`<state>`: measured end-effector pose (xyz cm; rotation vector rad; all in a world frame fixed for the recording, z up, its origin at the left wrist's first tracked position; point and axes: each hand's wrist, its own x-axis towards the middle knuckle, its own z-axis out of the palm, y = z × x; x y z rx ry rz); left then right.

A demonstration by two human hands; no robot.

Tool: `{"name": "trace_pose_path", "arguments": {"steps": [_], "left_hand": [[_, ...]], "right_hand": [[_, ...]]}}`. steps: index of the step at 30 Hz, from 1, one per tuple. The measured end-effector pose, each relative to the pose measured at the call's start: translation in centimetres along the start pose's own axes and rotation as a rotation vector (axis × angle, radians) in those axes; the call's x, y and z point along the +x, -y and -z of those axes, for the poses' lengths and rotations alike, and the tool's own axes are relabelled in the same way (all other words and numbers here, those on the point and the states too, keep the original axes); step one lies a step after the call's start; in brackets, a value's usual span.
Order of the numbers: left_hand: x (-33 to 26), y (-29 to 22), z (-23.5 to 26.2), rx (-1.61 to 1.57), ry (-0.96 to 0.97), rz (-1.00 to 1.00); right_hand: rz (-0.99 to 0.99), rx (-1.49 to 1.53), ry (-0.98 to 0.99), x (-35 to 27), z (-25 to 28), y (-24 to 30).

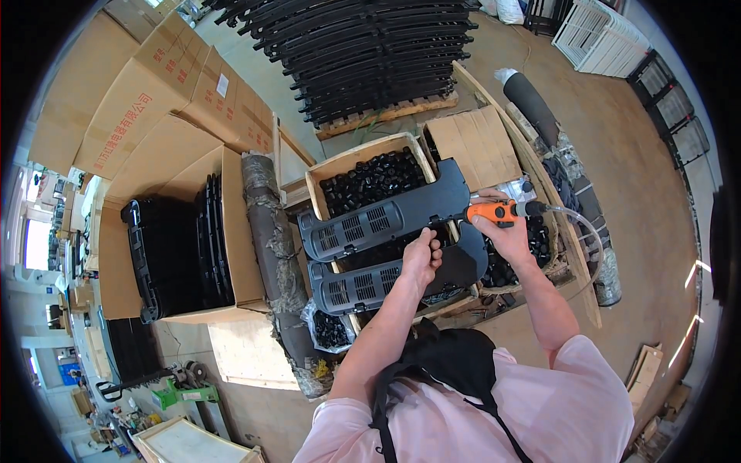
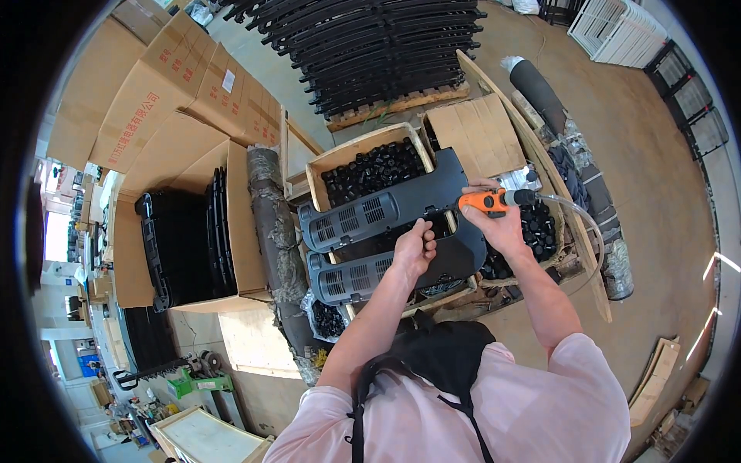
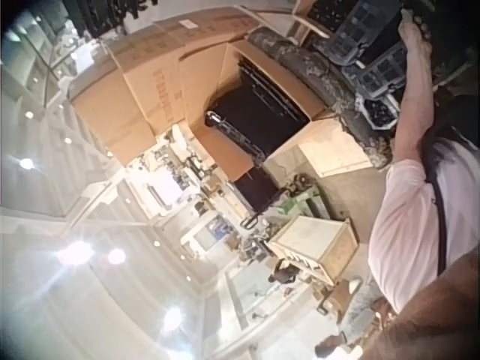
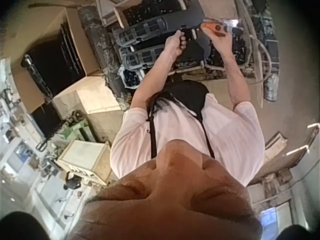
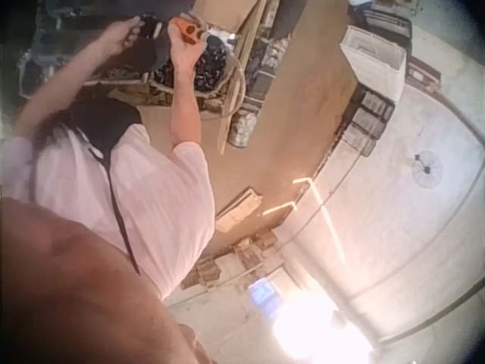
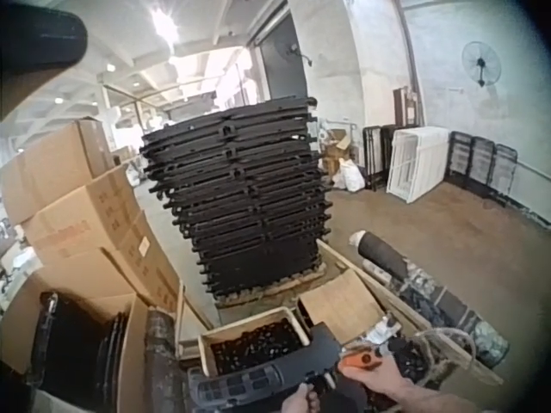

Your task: The recorder is assembling small components and screws into black plastic covers using an electric screwdriver in a factory setting.

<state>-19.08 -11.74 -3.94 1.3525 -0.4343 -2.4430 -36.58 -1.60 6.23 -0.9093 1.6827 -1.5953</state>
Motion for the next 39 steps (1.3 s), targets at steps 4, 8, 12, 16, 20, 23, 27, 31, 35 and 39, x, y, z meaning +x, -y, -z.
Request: {"name": "trace_pose_path", "arguments": {"steps": [4,8,12,16,20,23,27,31,35,39], "left_hand": [[0.9,-0.7,-0.6,-0.047,-0.102,0.029],[1.9,-0.8,-1.4,-0.071,-0.152,0.018],[3.1,-0.5,-1.6,-0.049,-0.214,-0.025],[3.3,-0.4,-2.2,0.040,-0.272,-0.036],[3.3,-0.3,-1.9,0.058,-0.266,-0.079],[3.2,-0.2,-2.1,0.060,-0.260,-0.097],[3.3,-0.1,-2.5,0.070,-0.285,-0.100],[3.3,-0.1,-2.4,0.059,-0.288,-0.110],[2.9,-0.4,-1.7,0.036,-0.232,-0.077],[1.4,-1.0,-1.1,-0.060,-0.088,-0.008]], "right_hand": [[0.028,-0.057,0.022,1.0,0.0,-0.8],[0.021,-0.068,0.046,1.4,-0.6,-0.7],[0.025,-0.165,0.089,1.6,-0.9,-0.6],[0.077,-0.261,0.145,1.7,-1.9,0.3],[0.079,-0.458,0.206,2.5,-3.0,1.1],[0.034,-0.518,0.222,2.9,-3.0,1.1],[0.026,-0.501,0.270,3.4,-2.9,1.2],[0.005,-0.494,0.333,3.7,-3.0,1.8],[0.129,-0.288,0.250,2.5,-2.9,3.0],[0.106,-0.033,0.184,1.6,-1.6,3.3]]}}
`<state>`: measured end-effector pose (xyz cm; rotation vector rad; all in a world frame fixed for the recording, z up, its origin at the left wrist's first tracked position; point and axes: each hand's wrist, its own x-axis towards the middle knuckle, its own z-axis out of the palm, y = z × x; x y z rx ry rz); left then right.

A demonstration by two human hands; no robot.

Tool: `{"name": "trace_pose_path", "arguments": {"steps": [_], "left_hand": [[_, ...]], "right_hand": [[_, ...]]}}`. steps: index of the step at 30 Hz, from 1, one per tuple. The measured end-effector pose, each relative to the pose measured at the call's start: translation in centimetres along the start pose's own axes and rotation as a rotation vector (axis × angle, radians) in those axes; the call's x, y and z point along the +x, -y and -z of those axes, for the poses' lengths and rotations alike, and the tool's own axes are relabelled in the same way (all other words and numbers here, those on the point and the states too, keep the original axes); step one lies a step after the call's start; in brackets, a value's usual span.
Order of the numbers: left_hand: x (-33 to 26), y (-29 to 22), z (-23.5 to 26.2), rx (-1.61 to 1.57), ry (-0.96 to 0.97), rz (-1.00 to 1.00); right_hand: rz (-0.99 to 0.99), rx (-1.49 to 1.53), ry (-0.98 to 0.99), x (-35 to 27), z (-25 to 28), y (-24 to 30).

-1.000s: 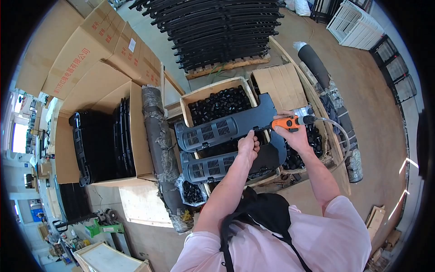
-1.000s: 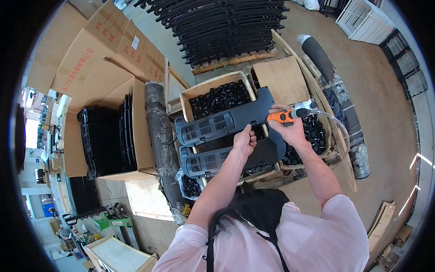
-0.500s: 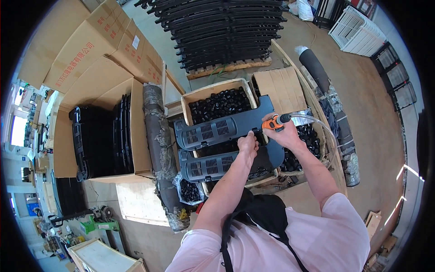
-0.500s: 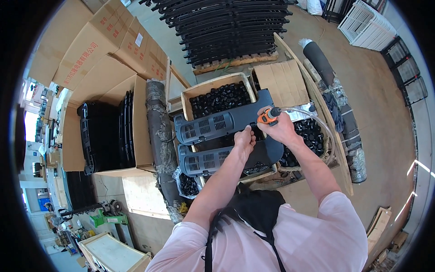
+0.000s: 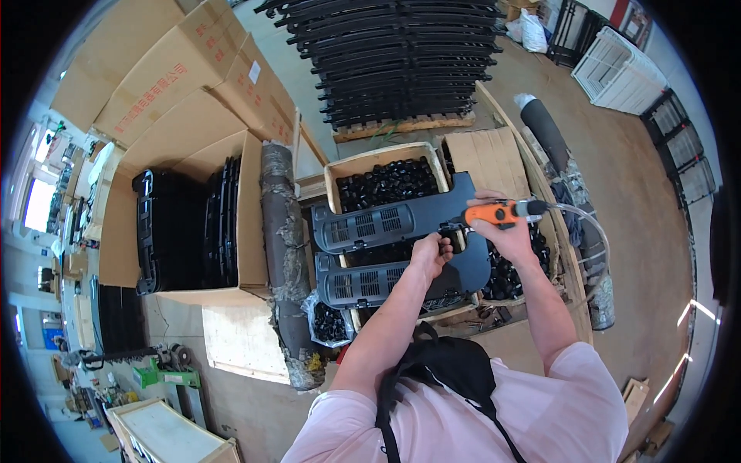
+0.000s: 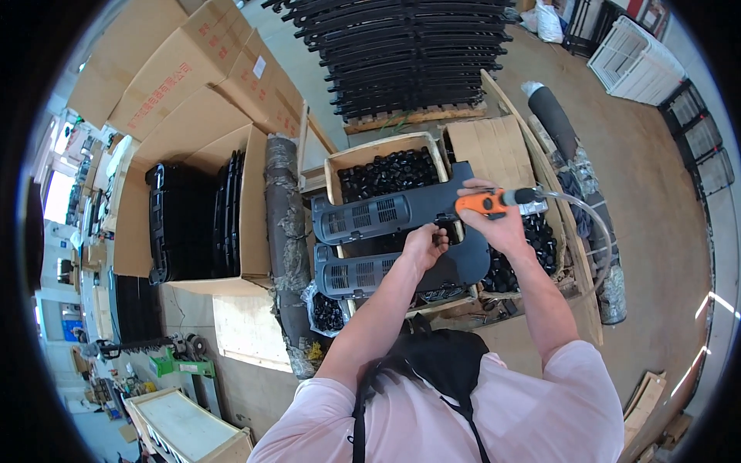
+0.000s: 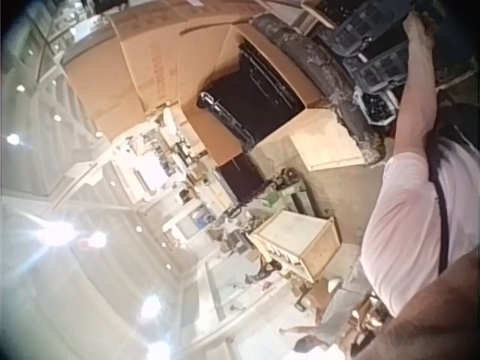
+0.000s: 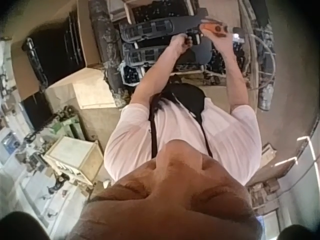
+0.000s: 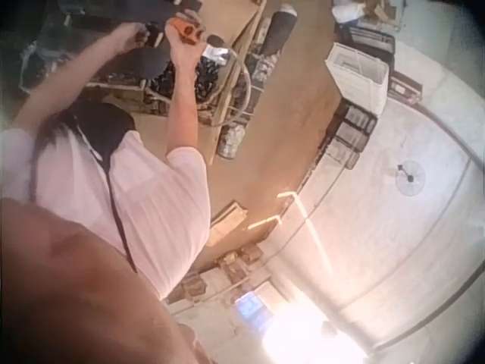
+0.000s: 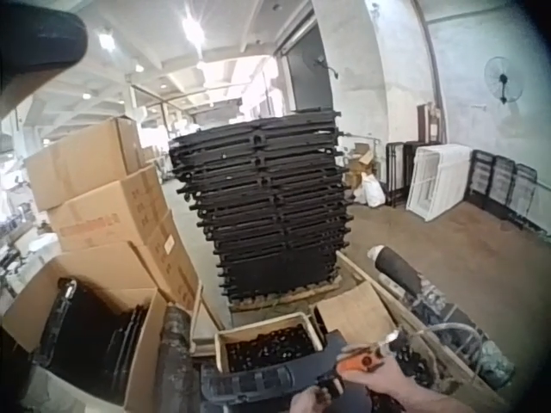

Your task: The recorder is assembling small components and screws into black plastic covers using an electric screwdriver in a factory setting.

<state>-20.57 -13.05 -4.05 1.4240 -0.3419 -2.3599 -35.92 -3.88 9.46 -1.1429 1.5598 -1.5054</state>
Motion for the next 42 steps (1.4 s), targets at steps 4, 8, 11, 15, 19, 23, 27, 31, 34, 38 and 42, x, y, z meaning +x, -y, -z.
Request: {"name": "trace_pose_path", "arguments": {"steps": [4,8,11,15,19,23,27,31,34,38,42], "left_hand": [[-1.7,0.1,1.8,-0.018,0.123,-0.001],[-3.2,0.2,3.4,-0.117,0.210,-0.053],[-3.5,0.4,4.4,-0.085,0.240,-0.078],[-3.5,0.6,4.7,-0.121,0.275,-0.053],[-4.5,0.4,3.8,-0.116,0.256,-0.068],[-5.0,0.4,3.4,-0.143,0.262,-0.085],[-4.0,1.1,4.0,-0.166,0.264,-0.111],[-3.4,1.4,4.4,-0.123,0.292,-0.146],[-3.7,1.5,3.8,-0.096,0.269,-0.155],[-3.7,1.2,4.1,-0.037,0.343,-0.203],[-3.9,0.4,4.2,-0.034,0.359,-0.180]], "right_hand": [[-0.038,0.115,-0.061,-1.6,0.4,0.0],[-0.109,0.237,-0.142,-2.5,0.0,-0.4],[-0.104,0.238,-0.117,-2.8,-0.4,-0.6],[-0.119,0.260,-0.103,-3.3,-0.8,-0.4],[-0.133,0.268,-0.092,-3.7,-1.0,0.2],[-0.132,0.269,-0.075,-4.0,-0.7,0.1],[-0.129,0.275,-0.067,-4.1,-0.8,0.0],[-0.157,0.266,-0.070,-4.3,-0.8,0.0],[-0.161,0.251,-0.065,-4.4,-0.7,0.0],[-0.158,0.236,-0.057,-4.3,-0.8,-0.1],[-0.161,0.262,-0.057,-4.2,-0.5,-0.5]]}}
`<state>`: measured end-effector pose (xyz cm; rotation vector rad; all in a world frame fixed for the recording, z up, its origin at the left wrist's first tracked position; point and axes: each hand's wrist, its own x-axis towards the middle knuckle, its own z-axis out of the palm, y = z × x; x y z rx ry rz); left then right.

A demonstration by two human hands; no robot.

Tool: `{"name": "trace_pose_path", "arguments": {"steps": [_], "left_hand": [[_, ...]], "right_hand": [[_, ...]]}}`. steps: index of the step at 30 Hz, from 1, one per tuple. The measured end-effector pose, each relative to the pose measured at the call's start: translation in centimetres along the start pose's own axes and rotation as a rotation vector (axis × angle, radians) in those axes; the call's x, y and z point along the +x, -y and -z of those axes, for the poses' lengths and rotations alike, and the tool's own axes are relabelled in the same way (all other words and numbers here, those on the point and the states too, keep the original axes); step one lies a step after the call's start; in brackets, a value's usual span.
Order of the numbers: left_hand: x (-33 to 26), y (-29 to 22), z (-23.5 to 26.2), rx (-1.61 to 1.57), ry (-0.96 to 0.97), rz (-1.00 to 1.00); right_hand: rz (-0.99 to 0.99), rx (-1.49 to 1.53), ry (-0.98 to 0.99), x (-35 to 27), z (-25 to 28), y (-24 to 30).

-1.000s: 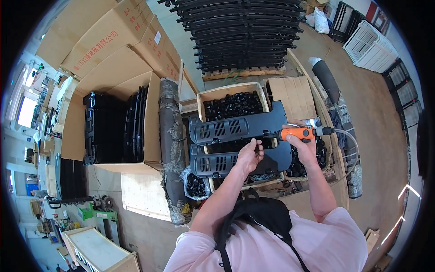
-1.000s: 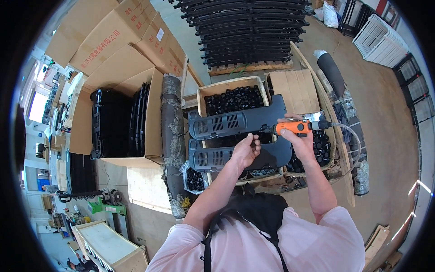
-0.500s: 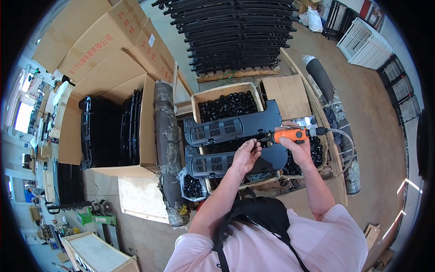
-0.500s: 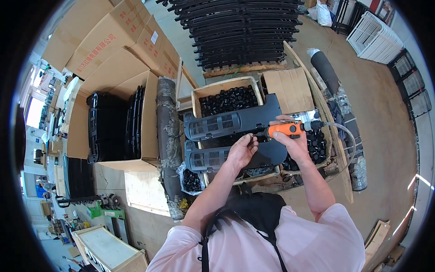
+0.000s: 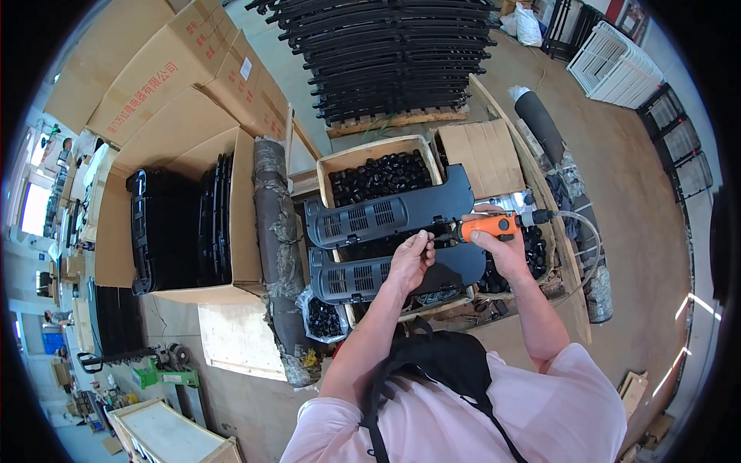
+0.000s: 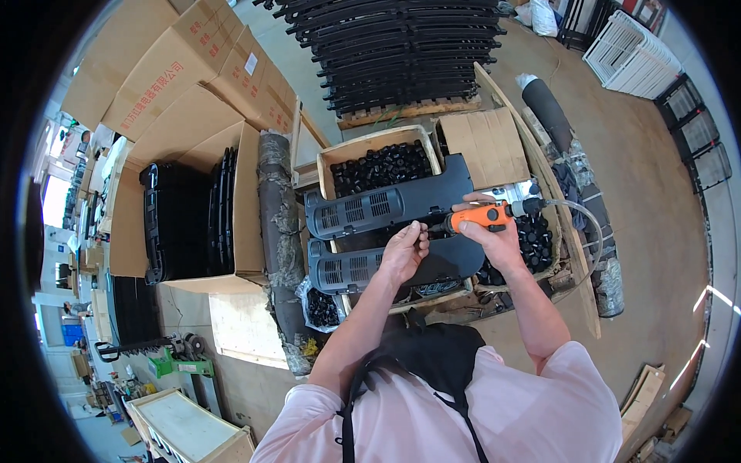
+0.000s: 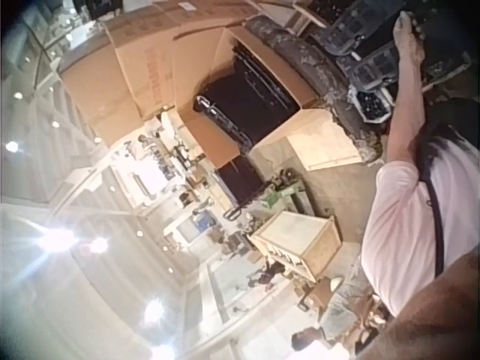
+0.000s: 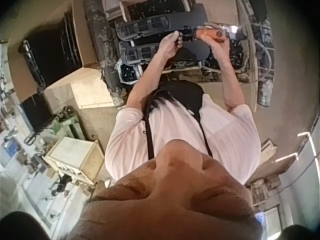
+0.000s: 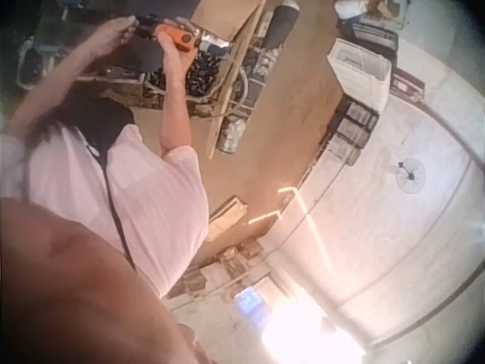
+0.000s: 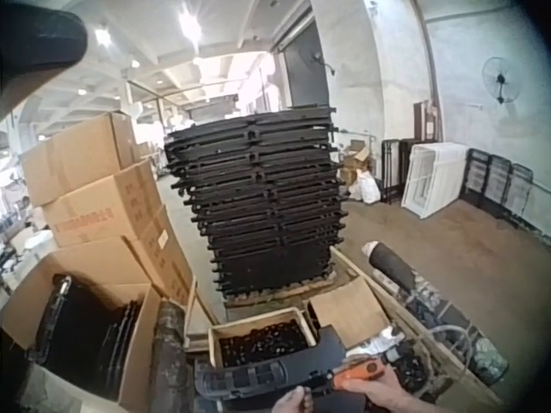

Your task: The recorder is assembling small components and screws into black plastic covers using an electric screwdriver in a factory setting.

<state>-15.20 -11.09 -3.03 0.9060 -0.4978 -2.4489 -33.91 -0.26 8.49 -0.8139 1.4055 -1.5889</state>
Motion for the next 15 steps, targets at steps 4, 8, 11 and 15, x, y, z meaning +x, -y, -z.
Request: {"name": "trace_pose_path", "arguments": {"steps": [4,8,11,15], "left_hand": [[-0.08,-0.77,-0.02,0.031,0.063,0.031],[0.04,-1.01,0.41,0.061,0.105,0.031],[0.19,-0.99,0.62,0.068,0.127,0.034],[0.24,-0.88,0.39,0.088,0.138,0.024]], "right_hand": [[-0.037,0.043,-0.028,0.14,0.14,0.03],[-0.025,0.070,-0.014,0.29,0.39,-0.05],[-0.043,0.056,-0.020,0.32,0.43,-0.20],[-0.026,0.073,-0.024,0.27,0.85,-0.70]]}}
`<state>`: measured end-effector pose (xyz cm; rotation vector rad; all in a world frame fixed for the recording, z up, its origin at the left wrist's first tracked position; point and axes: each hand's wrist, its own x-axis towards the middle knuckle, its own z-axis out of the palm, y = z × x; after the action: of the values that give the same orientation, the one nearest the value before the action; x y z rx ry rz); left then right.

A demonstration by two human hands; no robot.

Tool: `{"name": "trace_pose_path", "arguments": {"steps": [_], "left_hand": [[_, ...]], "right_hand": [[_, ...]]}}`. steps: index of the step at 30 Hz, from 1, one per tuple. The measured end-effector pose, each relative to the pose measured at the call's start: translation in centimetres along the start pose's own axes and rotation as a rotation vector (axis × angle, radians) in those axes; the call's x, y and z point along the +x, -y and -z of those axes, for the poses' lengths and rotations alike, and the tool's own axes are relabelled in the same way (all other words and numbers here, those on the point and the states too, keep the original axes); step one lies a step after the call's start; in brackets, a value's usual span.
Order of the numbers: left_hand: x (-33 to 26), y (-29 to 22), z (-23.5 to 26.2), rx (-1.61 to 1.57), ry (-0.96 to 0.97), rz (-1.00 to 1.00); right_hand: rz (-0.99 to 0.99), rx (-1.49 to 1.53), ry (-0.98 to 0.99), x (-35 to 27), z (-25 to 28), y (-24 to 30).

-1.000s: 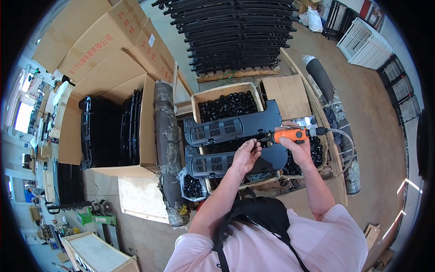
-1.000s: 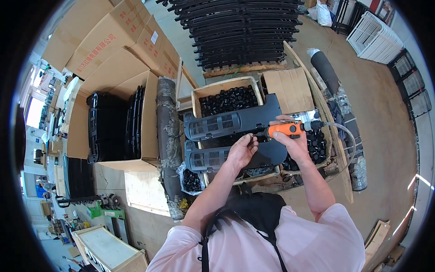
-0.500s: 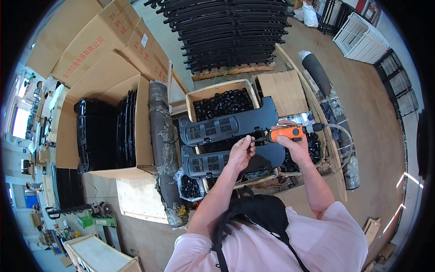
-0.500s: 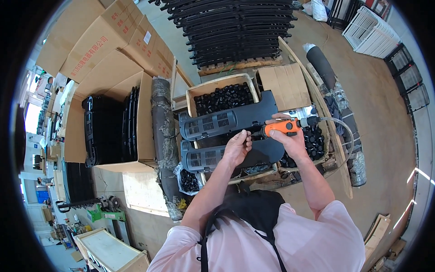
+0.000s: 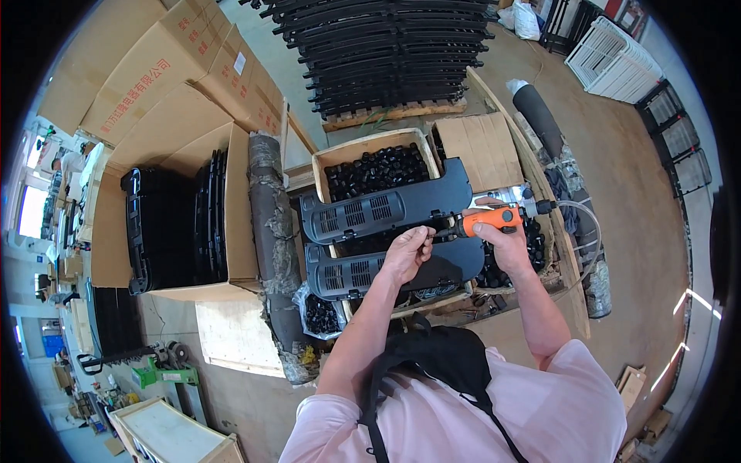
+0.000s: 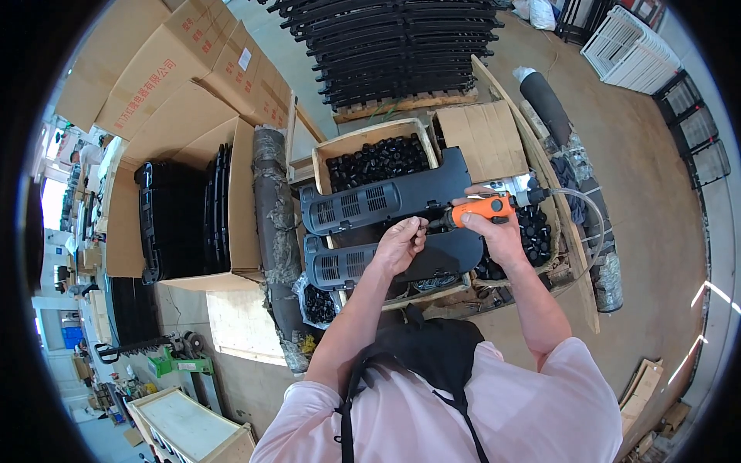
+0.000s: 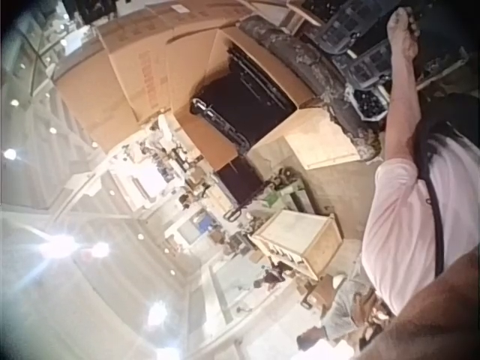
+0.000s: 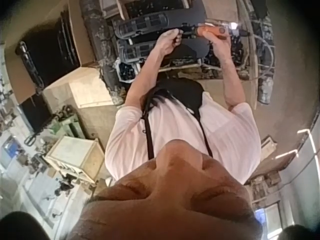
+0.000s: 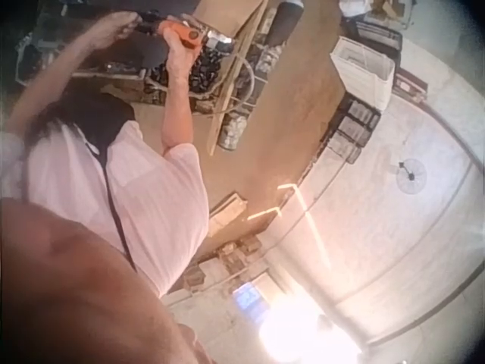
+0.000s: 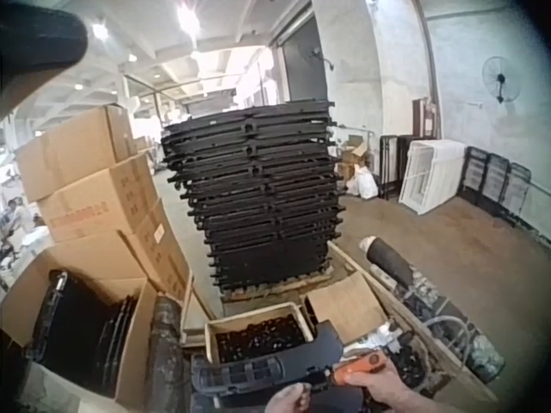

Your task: The recorder is assembling small components and screws into black plastic covers using an electric screwdriver in a factory setting.

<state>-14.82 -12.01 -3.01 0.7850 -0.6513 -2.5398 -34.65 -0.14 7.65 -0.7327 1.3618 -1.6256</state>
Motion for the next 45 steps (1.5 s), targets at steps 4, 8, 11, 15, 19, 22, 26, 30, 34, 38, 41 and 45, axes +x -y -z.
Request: {"name": "trace_pose_path", "arguments": {"steps": [4,8,11,15,19,22,26,30,34,38,41,45], "left_hand": [[0.2,0.1,0.3,0.028,0.003,-0.007],[0.3,0.5,0.3,0.042,0.040,-0.026],[0.4,0.6,0.4,0.035,0.029,-0.040],[0.4,0.4,0.2,0.041,0.006,-0.028],[0.3,0.4,0.1,0.042,0.047,-0.042],[0.3,0.5,0.0,0.043,0.033,-0.044],[0.3,0.5,0.2,0.128,0.049,-0.062],[0.3,0.7,0.0,0.248,0.045,-0.109],[0.3,0.9,-0.7,0.156,0.013,-0.102],[0.8,0.8,-0.5,0.013,-0.200,0.005],[1.4,0.7,-0.3,-0.019,-0.333,0.046],[2.2,-0.1,0.6,-0.012,-0.408,0.118]], "right_hand": [[-0.032,0.010,-0.038,0.1,-0.1,0.2],[-0.094,0.033,-0.087,0.0,0.0,0.5],[-0.054,-0.010,-0.070,-0.1,0.2,0.3],[-0.048,-0.007,-0.089,-0.3,0.1,0.2],[-0.046,0.013,-0.092,-0.1,0.3,0.0],[-0.044,0.001,-0.090,-0.2,0.2,0.2],[-0.077,0.006,-0.103,-0.2,0.1,0.6],[-0.152,0.046,-0.142,0.0,0.3,0.5],[-0.103,0.023,-0.113,0.2,0.4,0.4],[-0.023,-0.003,-0.082,0.3,0.0,0.3],[0.023,-0.092,-0.070,1.0,-0.4,-0.1],[0.100,-0.226,-0.037,2.3,-1.0,-1.0]]}}
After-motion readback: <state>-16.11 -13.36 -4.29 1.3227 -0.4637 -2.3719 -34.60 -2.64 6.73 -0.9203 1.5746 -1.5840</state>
